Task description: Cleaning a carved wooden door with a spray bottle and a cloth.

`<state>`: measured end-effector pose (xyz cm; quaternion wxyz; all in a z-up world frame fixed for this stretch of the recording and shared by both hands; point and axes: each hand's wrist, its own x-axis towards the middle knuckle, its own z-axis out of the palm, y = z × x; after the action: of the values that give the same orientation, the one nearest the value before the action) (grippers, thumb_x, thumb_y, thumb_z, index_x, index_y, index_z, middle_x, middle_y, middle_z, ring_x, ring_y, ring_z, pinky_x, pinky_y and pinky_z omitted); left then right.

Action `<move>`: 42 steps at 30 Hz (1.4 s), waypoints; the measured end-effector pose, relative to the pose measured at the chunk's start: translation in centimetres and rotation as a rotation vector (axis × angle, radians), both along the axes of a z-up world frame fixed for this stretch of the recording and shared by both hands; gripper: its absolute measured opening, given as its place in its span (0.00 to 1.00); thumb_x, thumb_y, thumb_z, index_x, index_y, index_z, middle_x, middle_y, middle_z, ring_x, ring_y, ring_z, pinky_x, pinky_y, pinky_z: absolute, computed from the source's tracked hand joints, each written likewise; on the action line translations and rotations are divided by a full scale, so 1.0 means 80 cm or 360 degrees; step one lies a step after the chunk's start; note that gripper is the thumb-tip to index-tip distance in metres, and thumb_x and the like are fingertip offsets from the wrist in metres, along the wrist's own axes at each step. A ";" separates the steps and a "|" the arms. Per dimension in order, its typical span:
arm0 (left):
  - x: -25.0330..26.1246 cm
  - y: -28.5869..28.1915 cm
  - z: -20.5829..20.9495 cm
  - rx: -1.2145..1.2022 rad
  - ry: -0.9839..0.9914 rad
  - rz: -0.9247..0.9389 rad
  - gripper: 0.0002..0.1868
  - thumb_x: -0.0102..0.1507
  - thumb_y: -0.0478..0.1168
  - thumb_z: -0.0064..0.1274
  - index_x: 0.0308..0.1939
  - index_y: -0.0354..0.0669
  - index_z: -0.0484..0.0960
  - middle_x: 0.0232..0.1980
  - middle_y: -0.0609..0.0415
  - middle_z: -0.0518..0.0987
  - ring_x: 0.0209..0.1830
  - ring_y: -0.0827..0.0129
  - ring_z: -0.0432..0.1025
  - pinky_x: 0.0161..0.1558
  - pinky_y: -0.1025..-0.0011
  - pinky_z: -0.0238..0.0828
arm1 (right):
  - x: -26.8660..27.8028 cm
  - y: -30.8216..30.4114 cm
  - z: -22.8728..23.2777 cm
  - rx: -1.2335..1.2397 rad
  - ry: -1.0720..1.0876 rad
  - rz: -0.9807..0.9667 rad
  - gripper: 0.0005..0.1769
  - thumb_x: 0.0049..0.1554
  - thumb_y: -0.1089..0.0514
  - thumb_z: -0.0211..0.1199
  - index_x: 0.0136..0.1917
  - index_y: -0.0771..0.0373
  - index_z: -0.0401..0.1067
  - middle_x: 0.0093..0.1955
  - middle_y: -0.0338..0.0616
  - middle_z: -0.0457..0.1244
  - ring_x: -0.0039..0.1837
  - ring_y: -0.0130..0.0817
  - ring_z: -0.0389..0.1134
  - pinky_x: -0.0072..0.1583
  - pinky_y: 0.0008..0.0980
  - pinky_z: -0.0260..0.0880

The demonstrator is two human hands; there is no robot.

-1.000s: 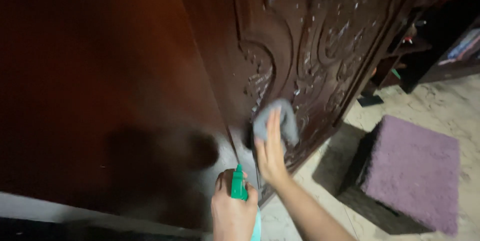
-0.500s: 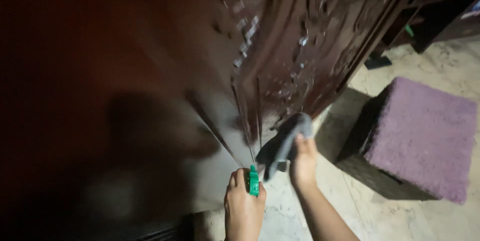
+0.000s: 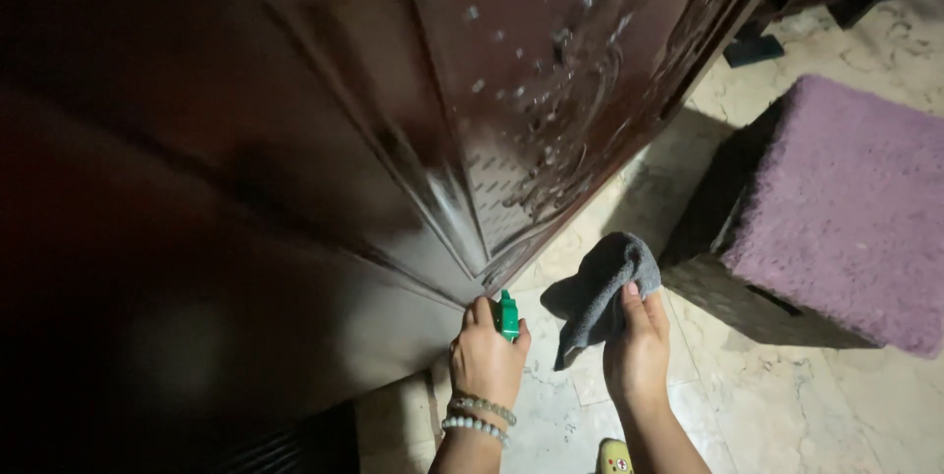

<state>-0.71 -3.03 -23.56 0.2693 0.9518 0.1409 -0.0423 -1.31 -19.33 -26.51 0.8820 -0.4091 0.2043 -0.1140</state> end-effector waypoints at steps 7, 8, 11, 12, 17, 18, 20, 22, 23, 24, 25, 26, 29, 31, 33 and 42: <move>0.007 0.007 -0.168 0.0063 0.0201 -0.0036 0.27 0.55 0.46 0.66 0.52 0.41 0.71 0.47 0.40 0.79 0.43 0.44 0.77 0.43 0.52 0.77 | -0.003 0.000 -0.109 0.0024 0.0309 -0.0009 0.18 0.67 0.57 0.47 0.66 0.65 0.66 0.56 0.46 0.66 0.55 0.34 0.67 0.57 0.34 0.68; 0.004 0.011 -0.202 0.0062 0.0218 -0.0054 0.28 0.55 0.46 0.66 0.53 0.41 0.70 0.46 0.40 0.80 0.44 0.45 0.77 0.43 0.53 0.77 | -0.002 0.002 -0.123 0.0023 0.0356 0.0005 0.19 0.66 0.57 0.47 0.66 0.64 0.67 0.56 0.45 0.67 0.56 0.33 0.67 0.58 0.32 0.67; 0.005 0.013 -0.282 0.0087 0.0287 0.0012 0.27 0.54 0.46 0.67 0.50 0.42 0.72 0.47 0.42 0.80 0.46 0.45 0.76 0.44 0.52 0.76 | -0.004 -0.004 -0.237 0.0054 0.0363 0.0049 0.16 0.71 0.57 0.51 0.66 0.71 0.65 0.55 0.49 0.64 0.55 0.35 0.65 0.57 0.34 0.65; 0.005 0.016 -0.308 0.0090 0.0311 0.0018 0.27 0.54 0.46 0.67 0.50 0.42 0.72 0.47 0.42 0.80 0.46 0.45 0.76 0.44 0.52 0.76 | 0.002 0.001 -0.242 0.0056 0.0386 0.0055 0.16 0.71 0.57 0.51 0.66 0.71 0.65 0.55 0.49 0.64 0.55 0.35 0.65 0.57 0.34 0.65; 0.006 0.033 -0.436 0.0261 0.0350 -0.0106 0.34 0.52 0.45 0.70 0.56 0.37 0.71 0.47 0.39 0.79 0.46 0.45 0.77 0.46 0.53 0.76 | 0.022 0.022 -0.298 0.0113 0.0398 0.0078 0.19 0.66 0.55 0.49 0.67 0.64 0.66 0.58 0.45 0.66 0.58 0.34 0.66 0.60 0.33 0.67; 0.011 0.033 -0.438 0.0258 0.0369 -0.0103 0.34 0.52 0.45 0.70 0.56 0.37 0.71 0.47 0.39 0.79 0.46 0.45 0.77 0.46 0.53 0.76 | 0.022 0.024 -0.320 0.0112 0.0417 0.0081 0.19 0.66 0.55 0.49 0.67 0.64 0.66 0.58 0.45 0.66 0.58 0.34 0.66 0.60 0.33 0.67; 0.021 0.034 -0.441 0.0126 0.0370 -0.0038 0.40 0.50 0.41 0.71 0.63 0.37 0.69 0.50 0.37 0.78 0.45 0.43 0.76 0.44 0.51 0.76 | 0.021 0.028 -0.365 0.0202 0.0400 0.0091 0.17 0.67 0.56 0.48 0.66 0.65 0.65 0.56 0.45 0.65 0.57 0.35 0.66 0.59 0.35 0.67; 0.017 0.043 -0.481 0.0109 0.0393 -0.0049 0.35 0.51 0.41 0.69 0.59 0.36 0.71 0.50 0.37 0.79 0.46 0.43 0.76 0.46 0.52 0.76 | 0.012 0.031 -0.431 0.0256 0.0430 0.0087 0.16 0.67 0.56 0.48 0.65 0.65 0.64 0.55 0.44 0.65 0.57 0.35 0.66 0.59 0.35 0.67; 0.014 0.048 -0.502 0.0096 0.0395 -0.0067 0.31 0.53 0.42 0.68 0.56 0.36 0.73 0.50 0.38 0.80 0.47 0.44 0.77 0.49 0.53 0.77 | 0.006 0.032 -0.464 0.0312 0.0439 0.0077 0.14 0.68 0.57 0.48 0.64 0.64 0.64 0.55 0.43 0.64 0.56 0.35 0.66 0.59 0.35 0.67; 0.015 0.051 -0.521 0.0097 0.0414 -0.0060 0.31 0.53 0.42 0.68 0.56 0.36 0.73 0.50 0.38 0.80 0.47 0.44 0.77 0.49 0.53 0.77 | 0.004 0.036 -0.486 0.0314 0.0459 0.0083 0.14 0.68 0.57 0.48 0.64 0.64 0.64 0.55 0.43 0.64 0.56 0.35 0.66 0.59 0.35 0.67; 0.017 0.054 -0.538 0.0105 0.0377 -0.0028 0.31 0.52 0.41 0.68 0.56 0.34 0.73 0.49 0.37 0.79 0.48 0.43 0.77 0.49 0.53 0.77 | 0.003 0.038 -0.508 0.0259 0.0503 0.0114 0.14 0.69 0.56 0.48 0.64 0.65 0.65 0.53 0.45 0.64 0.53 0.36 0.65 0.56 0.37 0.66; 0.020 0.057 -0.556 0.0114 0.0334 0.0000 0.32 0.52 0.41 0.68 0.56 0.33 0.73 0.49 0.36 0.79 0.48 0.42 0.76 0.48 0.53 0.76 | 0.003 0.041 -0.529 0.0204 0.0542 0.0144 0.15 0.70 0.55 0.48 0.64 0.65 0.66 0.51 0.46 0.63 0.51 0.37 0.64 0.53 0.38 0.65; 0.023 0.067 -0.603 0.0048 0.0379 0.0112 0.32 0.53 0.41 0.68 0.58 0.34 0.73 0.50 0.36 0.79 0.49 0.42 0.77 0.50 0.53 0.76 | 0.013 0.063 -0.558 0.0196 0.0581 0.0168 0.16 0.68 0.56 0.46 0.64 0.64 0.66 0.52 0.45 0.65 0.53 0.35 0.66 0.55 0.36 0.67; 0.023 0.074 -0.637 0.0022 0.0239 0.0160 0.35 0.51 0.42 0.70 0.58 0.31 0.72 0.50 0.34 0.79 0.49 0.40 0.76 0.50 0.51 0.76 | 0.018 0.072 -0.574 0.0206 0.0550 0.0215 0.17 0.68 0.56 0.46 0.64 0.64 0.66 0.52 0.45 0.65 0.53 0.36 0.67 0.55 0.36 0.68; 0.023 0.078 -0.672 -0.0010 0.0090 0.0207 0.38 0.49 0.42 0.71 0.57 0.28 0.72 0.51 0.33 0.78 0.49 0.39 0.75 0.49 0.50 0.75 | 0.023 0.081 -0.589 0.0211 0.0509 0.0262 0.17 0.67 0.56 0.46 0.64 0.65 0.66 0.53 0.46 0.65 0.53 0.36 0.67 0.56 0.36 0.69; 0.041 0.043 -0.734 -0.0429 0.0079 0.0336 0.41 0.51 0.49 0.70 0.59 0.27 0.72 0.45 0.35 0.83 0.41 0.48 0.81 0.45 0.59 0.79 | 0.029 0.079 -0.667 0.0124 0.0598 0.0196 0.14 0.69 0.55 0.50 0.63 0.64 0.66 0.54 0.47 0.65 0.52 0.37 0.65 0.52 0.36 0.64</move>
<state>2.60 0.45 -82.25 0.3939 0.8856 0.2398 -0.0558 0.99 -12.98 -79.87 0.8488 -0.4006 0.3441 0.0263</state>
